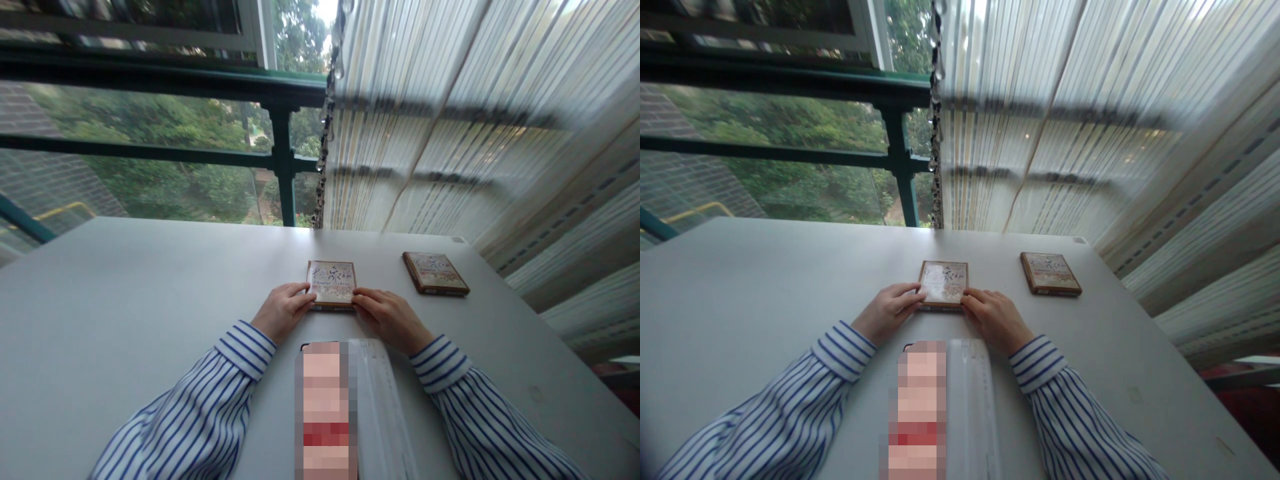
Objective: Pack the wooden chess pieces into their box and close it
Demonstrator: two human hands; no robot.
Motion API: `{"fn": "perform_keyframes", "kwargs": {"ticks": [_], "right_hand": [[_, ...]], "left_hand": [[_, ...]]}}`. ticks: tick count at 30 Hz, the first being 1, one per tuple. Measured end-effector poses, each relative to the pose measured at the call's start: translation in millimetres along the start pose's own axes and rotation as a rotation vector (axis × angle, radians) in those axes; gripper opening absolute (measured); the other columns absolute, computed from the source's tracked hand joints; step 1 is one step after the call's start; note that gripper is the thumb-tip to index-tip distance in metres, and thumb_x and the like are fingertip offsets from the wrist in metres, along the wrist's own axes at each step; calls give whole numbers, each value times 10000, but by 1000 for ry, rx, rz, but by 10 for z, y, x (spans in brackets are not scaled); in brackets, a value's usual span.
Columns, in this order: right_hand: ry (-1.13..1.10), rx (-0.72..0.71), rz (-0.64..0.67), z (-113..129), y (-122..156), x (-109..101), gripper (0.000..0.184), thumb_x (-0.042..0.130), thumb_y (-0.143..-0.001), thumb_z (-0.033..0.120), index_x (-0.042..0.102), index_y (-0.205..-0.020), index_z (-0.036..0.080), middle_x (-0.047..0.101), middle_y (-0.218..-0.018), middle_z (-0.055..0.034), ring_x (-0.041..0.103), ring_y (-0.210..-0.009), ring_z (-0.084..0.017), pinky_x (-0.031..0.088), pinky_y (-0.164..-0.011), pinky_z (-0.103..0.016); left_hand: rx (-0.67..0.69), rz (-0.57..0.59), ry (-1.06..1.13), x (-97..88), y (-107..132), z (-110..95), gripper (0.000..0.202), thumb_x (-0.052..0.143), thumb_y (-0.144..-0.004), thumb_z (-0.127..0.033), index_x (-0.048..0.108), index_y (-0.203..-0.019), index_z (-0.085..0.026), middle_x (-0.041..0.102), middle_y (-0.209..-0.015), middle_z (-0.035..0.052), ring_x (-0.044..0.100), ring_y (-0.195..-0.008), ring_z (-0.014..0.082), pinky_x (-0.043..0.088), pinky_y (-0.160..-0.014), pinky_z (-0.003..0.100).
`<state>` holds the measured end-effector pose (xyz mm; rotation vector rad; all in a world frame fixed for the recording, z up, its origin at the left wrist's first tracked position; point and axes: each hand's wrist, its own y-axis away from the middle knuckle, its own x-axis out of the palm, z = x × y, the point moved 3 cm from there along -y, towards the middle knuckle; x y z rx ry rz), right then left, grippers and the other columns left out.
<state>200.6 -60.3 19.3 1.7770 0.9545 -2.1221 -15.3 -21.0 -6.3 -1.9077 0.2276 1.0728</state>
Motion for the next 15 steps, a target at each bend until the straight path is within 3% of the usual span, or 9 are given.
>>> {"fn": "perform_keyframes", "kwargs": {"ticks": [7,15], "right_hand": [[-44,57,-91,-48,-46,38,222,411,-873,246,569,-1018,188,582,-1111,-78,547,-951,-183,451,-804,-341],[-37,94,-67,-68,-79,67,214,447,-852,253,578,-1016,212,593,-1098,-62,563,-946,-176,456,-805,-326]], "left_hand": [[-27,21,3,-3,-5,-8,196,483,-823,-242,642,-931,-203,628,-1005,91,594,-876,176,494,-761,359],[-114,53,-66,-24,-202,-79,227,445,-835,-303,623,-875,-168,614,-954,105,572,-876,200,463,-791,387]]}}
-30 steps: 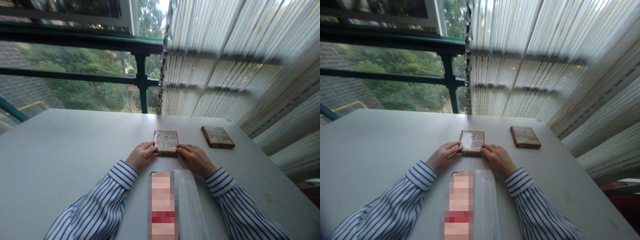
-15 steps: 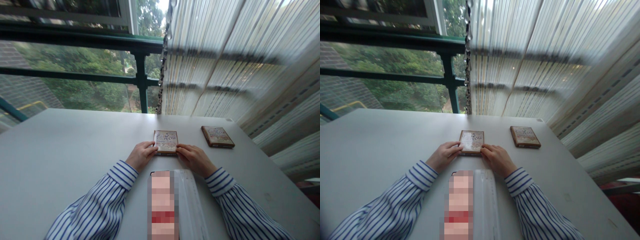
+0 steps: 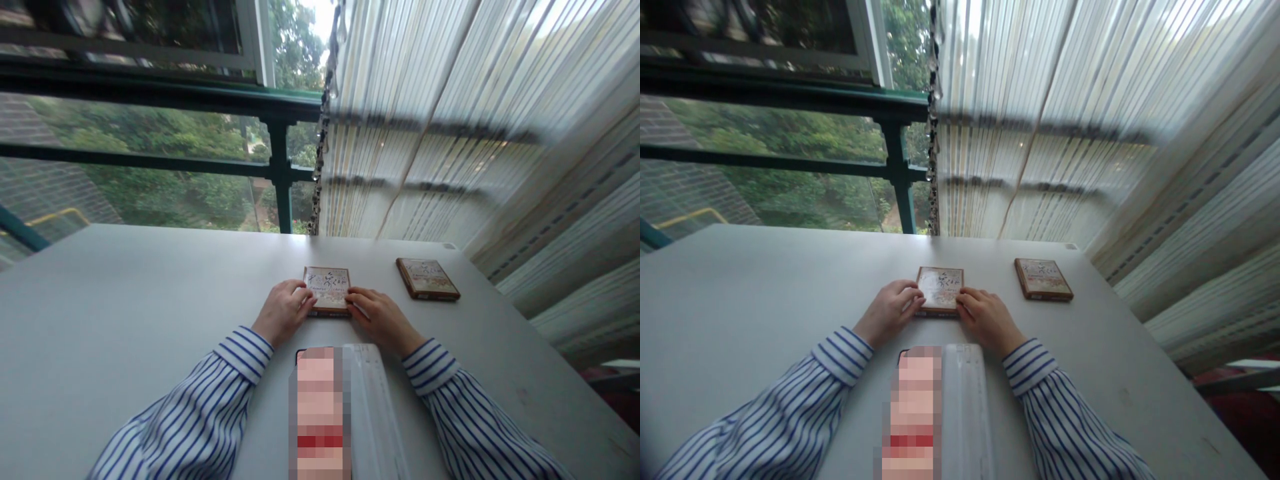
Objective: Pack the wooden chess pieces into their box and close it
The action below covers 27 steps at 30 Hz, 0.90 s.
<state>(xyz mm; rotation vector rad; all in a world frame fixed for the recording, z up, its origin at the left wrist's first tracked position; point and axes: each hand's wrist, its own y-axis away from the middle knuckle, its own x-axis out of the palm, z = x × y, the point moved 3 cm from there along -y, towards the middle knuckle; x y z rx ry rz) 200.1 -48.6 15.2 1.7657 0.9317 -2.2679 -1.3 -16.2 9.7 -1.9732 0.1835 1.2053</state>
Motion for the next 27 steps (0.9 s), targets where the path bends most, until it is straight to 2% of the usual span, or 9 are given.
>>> {"fn": "perform_keyframes", "kwargs": {"ticks": [3,7,12,15,18,22,27], "right_hand": [[3,3,11,4,-1,-7,209,449,-853,258,578,-1011,214,593,-1099,-50,566,-943,-169,454,-801,-313],[-3,5,7,5,4,-15,203,448,-851,253,576,-1004,216,592,-1094,-47,567,-936,-166,447,-798,-310],[-23,11,-3,-11,-51,-31,201,460,-842,260,579,-995,207,603,-1068,-59,552,-958,-177,427,-822,-331],[-7,51,-20,-25,-185,-7,300,440,-845,278,527,-1114,175,564,-1143,-102,503,-1055,-195,393,-873,-359],[17,60,87,-14,-368,99,421,363,-870,311,409,-1259,155,409,-1322,-114,358,-1208,-203,295,-965,-385],[-20,91,249,-5,-526,259,481,285,-884,347,314,-1324,154,297,-1394,-96,238,-1276,-209,207,-1007,-426],[-77,115,277,-29,-526,322,496,265,-884,384,290,-1338,185,263,-1412,-72,192,-1293,-209,194,-1012,-437]], "left_hand": [[-17,15,-34,86,-80,0,329,444,-829,-337,553,-1067,-138,540,-1152,148,498,-1062,239,408,-893,420],[-55,148,-54,269,-84,74,491,373,-850,-401,430,-1229,-94,400,-1313,183,340,-1229,269,343,-958,438],[-107,211,-39,320,-41,114,520,303,-865,-442,396,-1271,-132,350,-1357,152,295,-1256,270,299,-975,466],[-135,253,-48,296,-53,91,530,284,-866,-452,389,-1278,-137,334,-1370,137,276,-1265,266,268,-994,464],[-158,289,-56,279,-67,71,537,266,-867,-458,374,-1290,-145,317,-1382,121,257,-1275,245,240,-1014,434],[-178,319,-53,264,-68,64,542,254,-866,-462,355,-1301,-155,304,-1390,109,236,-1283,230,213,-1026,418],[-173,322,-45,194,-160,44,499,330,-846,-435,417,-1246,-150,373,-1344,122,296,-1248,247,239,-1007,429]]}}
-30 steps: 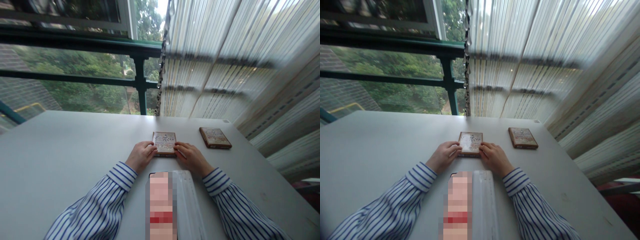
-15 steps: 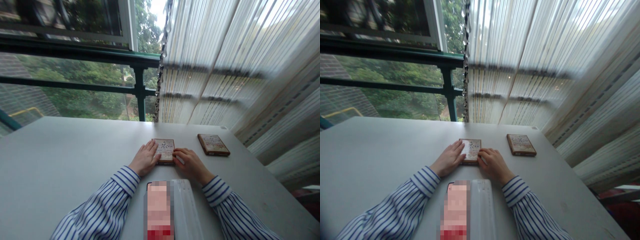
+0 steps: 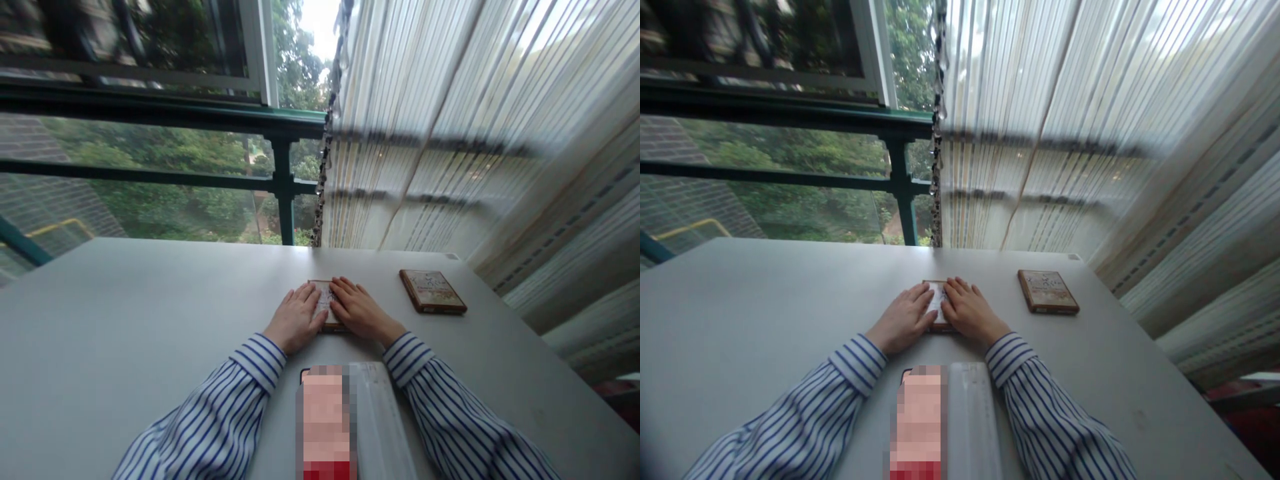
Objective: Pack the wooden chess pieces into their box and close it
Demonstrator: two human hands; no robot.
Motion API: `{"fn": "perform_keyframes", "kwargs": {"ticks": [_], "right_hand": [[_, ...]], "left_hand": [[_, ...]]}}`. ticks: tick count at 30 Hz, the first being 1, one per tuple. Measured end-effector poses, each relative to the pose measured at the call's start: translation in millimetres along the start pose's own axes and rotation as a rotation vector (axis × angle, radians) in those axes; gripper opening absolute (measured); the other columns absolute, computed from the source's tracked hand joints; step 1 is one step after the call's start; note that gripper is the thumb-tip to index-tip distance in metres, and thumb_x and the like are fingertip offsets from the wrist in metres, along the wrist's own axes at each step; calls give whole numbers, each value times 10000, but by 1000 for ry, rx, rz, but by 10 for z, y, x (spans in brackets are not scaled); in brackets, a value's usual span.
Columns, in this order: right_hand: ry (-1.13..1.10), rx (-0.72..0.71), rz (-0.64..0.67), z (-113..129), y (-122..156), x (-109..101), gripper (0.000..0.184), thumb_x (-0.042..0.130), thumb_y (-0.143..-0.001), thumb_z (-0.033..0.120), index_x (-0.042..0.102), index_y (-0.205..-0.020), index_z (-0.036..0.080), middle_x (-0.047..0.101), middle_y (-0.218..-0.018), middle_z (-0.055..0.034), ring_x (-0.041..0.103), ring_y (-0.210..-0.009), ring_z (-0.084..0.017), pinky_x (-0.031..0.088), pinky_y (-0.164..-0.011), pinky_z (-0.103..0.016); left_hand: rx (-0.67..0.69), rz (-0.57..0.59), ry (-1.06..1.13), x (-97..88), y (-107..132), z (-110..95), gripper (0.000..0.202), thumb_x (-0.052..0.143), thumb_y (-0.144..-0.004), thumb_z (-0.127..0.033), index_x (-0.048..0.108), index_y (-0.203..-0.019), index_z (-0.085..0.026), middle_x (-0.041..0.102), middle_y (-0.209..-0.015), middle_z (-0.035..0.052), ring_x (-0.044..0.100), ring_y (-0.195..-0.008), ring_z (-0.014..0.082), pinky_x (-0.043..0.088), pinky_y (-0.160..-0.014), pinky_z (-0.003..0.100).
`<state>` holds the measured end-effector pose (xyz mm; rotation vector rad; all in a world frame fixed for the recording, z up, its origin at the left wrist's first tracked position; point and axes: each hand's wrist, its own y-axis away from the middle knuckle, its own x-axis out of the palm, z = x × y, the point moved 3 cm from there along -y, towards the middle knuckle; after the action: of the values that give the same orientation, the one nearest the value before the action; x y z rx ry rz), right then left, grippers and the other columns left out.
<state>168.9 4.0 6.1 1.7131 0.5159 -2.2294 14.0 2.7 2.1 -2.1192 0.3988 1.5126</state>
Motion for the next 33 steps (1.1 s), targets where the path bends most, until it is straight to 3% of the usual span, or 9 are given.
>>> {"fn": "perform_keyframes", "kwargs": {"ticks": [4,11,17,25,33], "right_hand": [[-23,-8,-9,-16,9,10,505,264,-885,392,289,-1340,175,257,-1414,-76,183,-1296,-203,195,-1019,-416],[-35,-32,-49,-39,8,51,526,263,-886,394,289,-1342,133,275,-1404,-95,177,-1298,-204,195,-1031,-394],[-19,18,-80,-103,25,53,555,278,-878,386,300,-1330,65,270,-1398,-139,179,-1298,-214,202,-1033,-382],[34,38,-32,-97,40,15,558,259,-881,403,285,-1343,91,264,-1404,-121,177,-1298,-224,202,-1028,-393],[130,100,-48,-38,267,-17,528,205,-896,413,314,-1334,139,278,-1403,-96,244,-1274,-228,223,-1004,-394]], "left_hand": [[-31,-21,-10,-55,-149,-21,386,332,-851,-354,516,-1123,-152,497,-1222,119,408,-1162,237,259,-992,419],[-14,33,42,109,-237,43,498,271,-871,-371,350,-1297,-126,318,-1383,114,225,-1286,228,216,-1022,409],[-55,45,49,126,-206,71,506,234,-879,-386,313,-1324,-158,281,-1405,86,198,-1295,235,196,-1025,436],[-47,69,11,76,-211,31,458,238,-875,-373,334,-1310,-268,304,-1392,64,228,-1280,236,213,-1009,447],[-87,96,23,97,-200,28,555,246,-827,-557,306,-1316,-303,237,-1425,40,175,-1300,260,195,-1004,484]]}}
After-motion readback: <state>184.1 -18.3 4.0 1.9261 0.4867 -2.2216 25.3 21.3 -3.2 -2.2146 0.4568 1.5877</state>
